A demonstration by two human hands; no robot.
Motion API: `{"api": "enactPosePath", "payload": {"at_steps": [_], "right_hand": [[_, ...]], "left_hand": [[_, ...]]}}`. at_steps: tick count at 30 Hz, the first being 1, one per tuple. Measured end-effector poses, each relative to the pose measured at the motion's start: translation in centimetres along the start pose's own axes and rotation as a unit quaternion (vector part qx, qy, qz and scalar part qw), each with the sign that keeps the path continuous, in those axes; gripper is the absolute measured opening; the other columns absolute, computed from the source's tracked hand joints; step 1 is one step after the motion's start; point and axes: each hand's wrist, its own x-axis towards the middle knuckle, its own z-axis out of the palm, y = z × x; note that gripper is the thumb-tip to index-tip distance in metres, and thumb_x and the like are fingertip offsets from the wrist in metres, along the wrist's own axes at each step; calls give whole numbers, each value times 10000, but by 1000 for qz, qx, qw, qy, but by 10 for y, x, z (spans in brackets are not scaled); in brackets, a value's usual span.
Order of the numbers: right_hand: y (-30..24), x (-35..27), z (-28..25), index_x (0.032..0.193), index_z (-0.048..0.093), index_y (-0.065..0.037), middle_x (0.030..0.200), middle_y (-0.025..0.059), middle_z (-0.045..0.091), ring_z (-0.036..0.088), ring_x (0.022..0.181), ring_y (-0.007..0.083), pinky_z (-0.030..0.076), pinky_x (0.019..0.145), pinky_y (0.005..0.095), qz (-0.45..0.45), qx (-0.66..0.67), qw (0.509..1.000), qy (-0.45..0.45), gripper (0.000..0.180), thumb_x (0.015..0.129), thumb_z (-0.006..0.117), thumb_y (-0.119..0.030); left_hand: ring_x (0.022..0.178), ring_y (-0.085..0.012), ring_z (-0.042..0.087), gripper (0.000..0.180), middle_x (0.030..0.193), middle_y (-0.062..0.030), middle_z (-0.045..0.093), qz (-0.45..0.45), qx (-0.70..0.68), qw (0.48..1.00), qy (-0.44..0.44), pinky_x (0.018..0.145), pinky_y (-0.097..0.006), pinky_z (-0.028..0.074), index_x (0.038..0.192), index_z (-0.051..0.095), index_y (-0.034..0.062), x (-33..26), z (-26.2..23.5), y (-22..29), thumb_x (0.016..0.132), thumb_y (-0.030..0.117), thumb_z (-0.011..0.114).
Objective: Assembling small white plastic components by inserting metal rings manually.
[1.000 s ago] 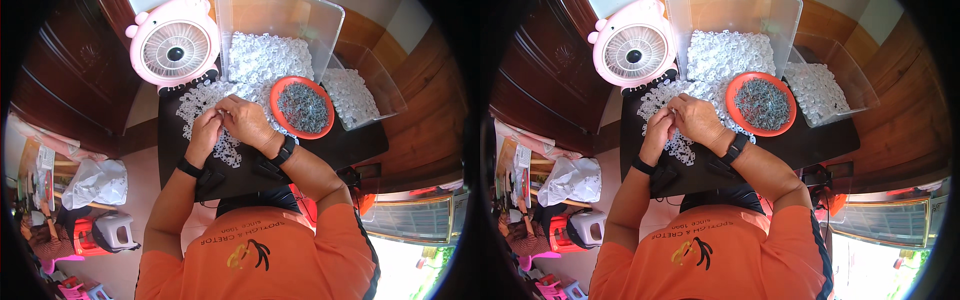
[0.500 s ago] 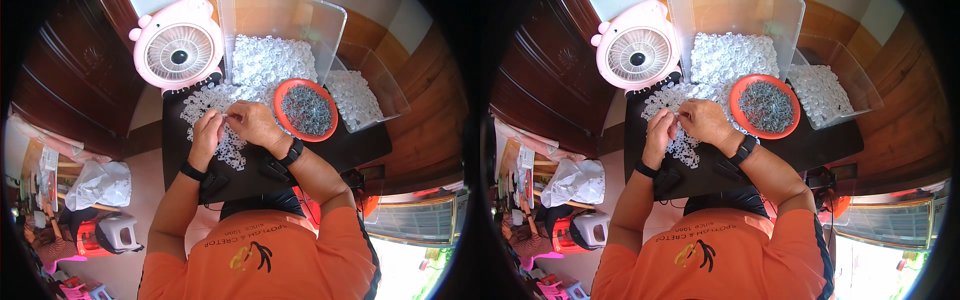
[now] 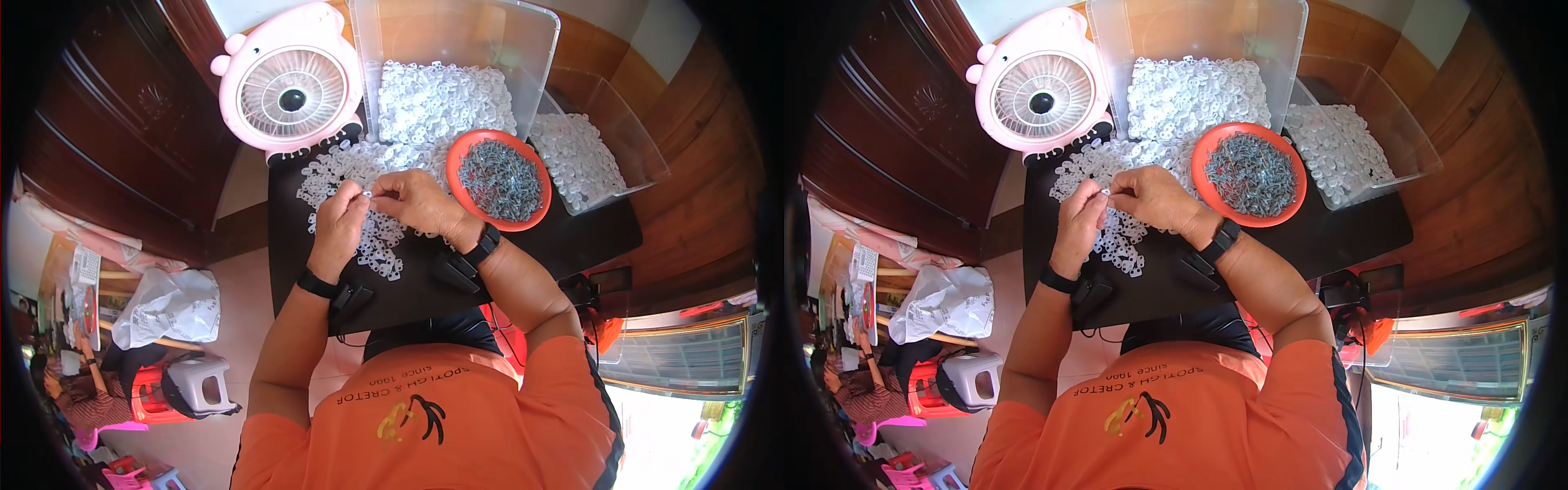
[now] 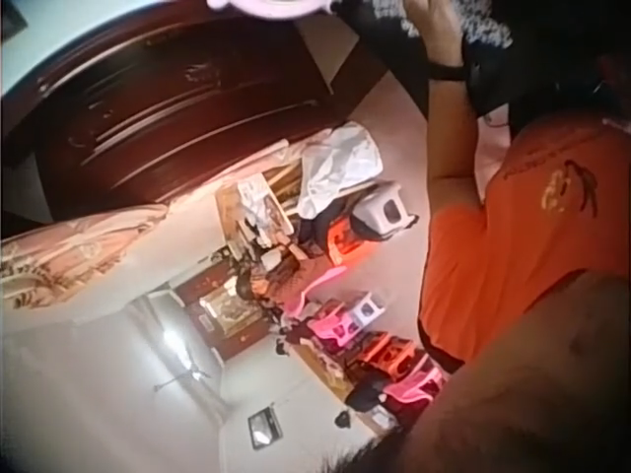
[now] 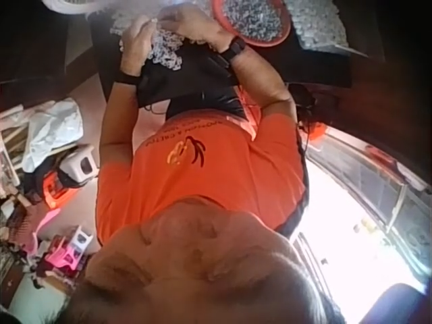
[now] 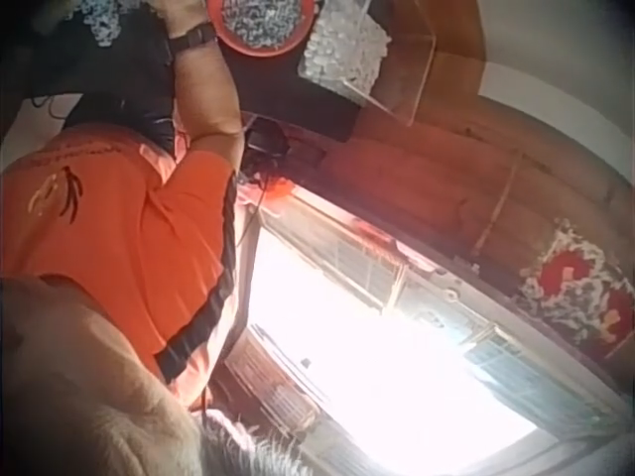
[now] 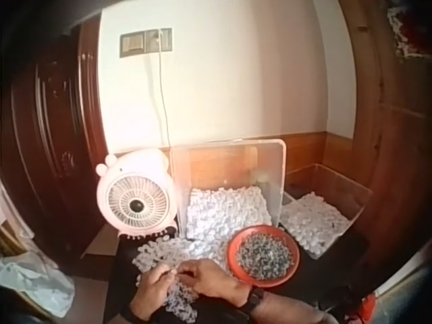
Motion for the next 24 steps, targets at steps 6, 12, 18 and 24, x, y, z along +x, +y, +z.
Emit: {"api": "enactPosePath", "payload": {"at_steps": [6, 12, 18, 24], "right_hand": [[-4, 0, -3, 855, 647, -55, 728, 88, 649, 638, 652, 221, 495, 602, 323, -14, -13, 999, 34, 154, 738, 698, -141], [2, 3, -1, 900, 661, -70, 808, 61, 664, 654, 733, 197, 506, 672, 294, -110, 39, 993, 31, 162, 742, 693, -50], [5, 5, -6, 920, 670, -70, 837, 71, 662, 652, 783, 214, 499, 708, 296, -115, 57, 992, -13, 173, 750, 688, -37], [4, 5, -22, 888, 662, -37, 803, 54, 641, 620, 745, 146, 478, 676, 269, -91, -42, 995, 2, 117, 774, 681, -54]], "left_hand": [[486, -91, 435, 240, 547, -14, 468, -28, -36, 998, -47, 455, -257, 334, 707, 472, 32, 2, -4, 2, 896, 180, 467], [489, -83, 449, 225, 589, -8, 499, -97, -153, 982, -60, 461, -213, 345, 746, 526, 48, 2, -5, 3, 891, 212, 473], [505, -102, 464, 234, 600, -20, 500, -117, -178, 973, -85, 480, -221, 359, 773, 533, 52, 2, -5, 4, 898, 239, 468], [506, -99, 450, 249, 595, -18, 481, -93, -163, 982, -20, 494, -220, 364, 701, 493, 66, 2, -13, 5, 892, 222, 457]]}}
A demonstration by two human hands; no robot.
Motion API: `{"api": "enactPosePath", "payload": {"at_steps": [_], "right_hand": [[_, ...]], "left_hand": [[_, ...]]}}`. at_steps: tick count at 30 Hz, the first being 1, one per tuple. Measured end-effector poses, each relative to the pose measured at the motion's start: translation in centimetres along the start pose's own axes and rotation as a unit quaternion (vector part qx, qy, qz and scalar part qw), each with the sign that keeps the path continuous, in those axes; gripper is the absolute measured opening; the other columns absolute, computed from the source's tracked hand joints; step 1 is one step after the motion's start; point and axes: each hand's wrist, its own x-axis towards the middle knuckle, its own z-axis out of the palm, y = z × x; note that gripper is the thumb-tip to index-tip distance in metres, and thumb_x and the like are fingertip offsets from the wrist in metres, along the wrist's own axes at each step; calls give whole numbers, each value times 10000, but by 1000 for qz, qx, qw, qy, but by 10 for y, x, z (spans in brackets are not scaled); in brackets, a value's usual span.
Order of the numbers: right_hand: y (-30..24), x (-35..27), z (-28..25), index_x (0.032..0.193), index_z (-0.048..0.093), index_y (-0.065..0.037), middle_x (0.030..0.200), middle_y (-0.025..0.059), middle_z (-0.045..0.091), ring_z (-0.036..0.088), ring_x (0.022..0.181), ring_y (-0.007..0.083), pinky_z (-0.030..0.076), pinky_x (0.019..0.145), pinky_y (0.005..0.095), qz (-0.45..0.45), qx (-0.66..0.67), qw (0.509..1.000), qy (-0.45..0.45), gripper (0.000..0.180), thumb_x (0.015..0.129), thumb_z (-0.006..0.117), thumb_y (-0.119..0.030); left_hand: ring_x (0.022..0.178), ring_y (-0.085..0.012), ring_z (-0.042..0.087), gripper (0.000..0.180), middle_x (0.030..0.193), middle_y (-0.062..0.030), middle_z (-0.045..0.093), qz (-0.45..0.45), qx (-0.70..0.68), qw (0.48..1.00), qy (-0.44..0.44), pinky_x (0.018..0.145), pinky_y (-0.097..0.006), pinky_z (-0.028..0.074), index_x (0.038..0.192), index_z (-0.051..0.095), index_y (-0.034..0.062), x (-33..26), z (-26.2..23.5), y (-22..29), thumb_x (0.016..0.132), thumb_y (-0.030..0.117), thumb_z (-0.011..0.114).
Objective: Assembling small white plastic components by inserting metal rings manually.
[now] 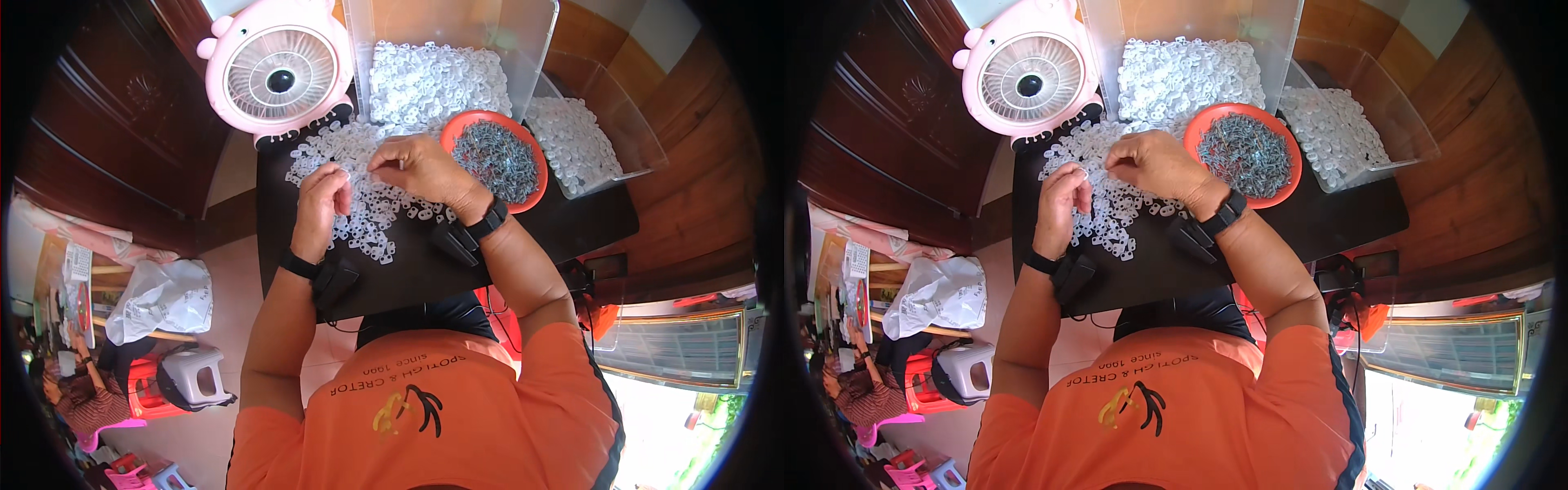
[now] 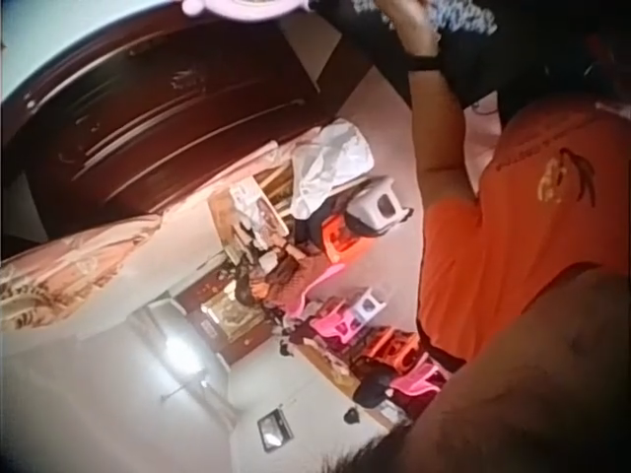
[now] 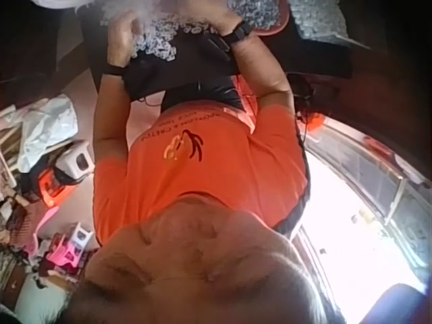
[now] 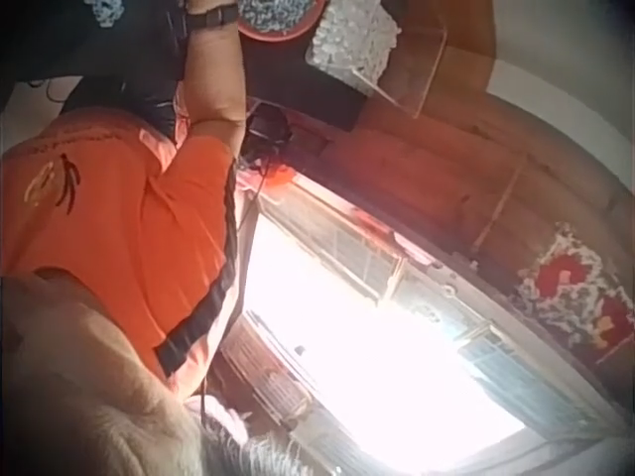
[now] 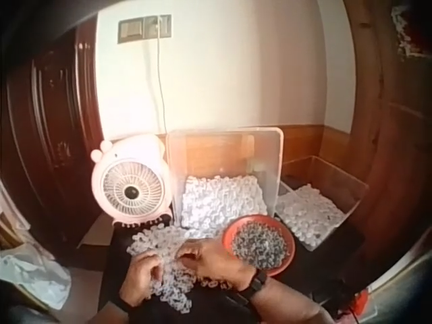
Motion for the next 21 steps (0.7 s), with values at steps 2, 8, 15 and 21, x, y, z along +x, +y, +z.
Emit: {"api": "enactPosePath", "payload": {"at_steps": [2, 8, 15, 21], "right_hand": [[2, -1, -9, 840, 657, -33, 786, 89, 640, 630, 727, 198, 482, 664, 295, -3, -120, 991, -60, 106, 752, 667, -91], [-3, -4, -13, 833, 660, -54, 777, 98, 635, 620, 730, 273, 478, 647, 336, 81, -140, 963, -216, 189, 695, 687, -180], [12, 1, 0, 806, 632, -83, 774, 87, 617, 601, 752, 315, 484, 669, 396, -44, -296, 954, 19, 67, 768, 613, -134], [8, 0, -8, 807, 642, -56, 774, 105, 620, 614, 756, 304, 492, 676, 378, -22, -234, 969, 75, 57, 757, 633, -81]], "left_hand": [[504, -97, 443, 252, 593, -16, 476, 3, -2, 1000, 14, 495, -219, 358, 696, 487, 70, -1, 0, 3, 894, 221, 450], [509, -92, 433, 258, 589, -12, 466, 20, 0, 999, 32, 496, -220, 351, 690, 480, 71, -3, 2, 10, 895, 225, 448], [510, -87, 432, 241, 586, -8, 470, 13, 13, 1000, 22, 499, -217, 339, 688, 480, 75, 0, 2, 7, 876, 224, 456], [477, -76, 416, 234, 558, 5, 474, 15, -15, 999, 36, 457, -210, 320, 672, 510, 74, 1, 2, 3, 866, 204, 497]]}}
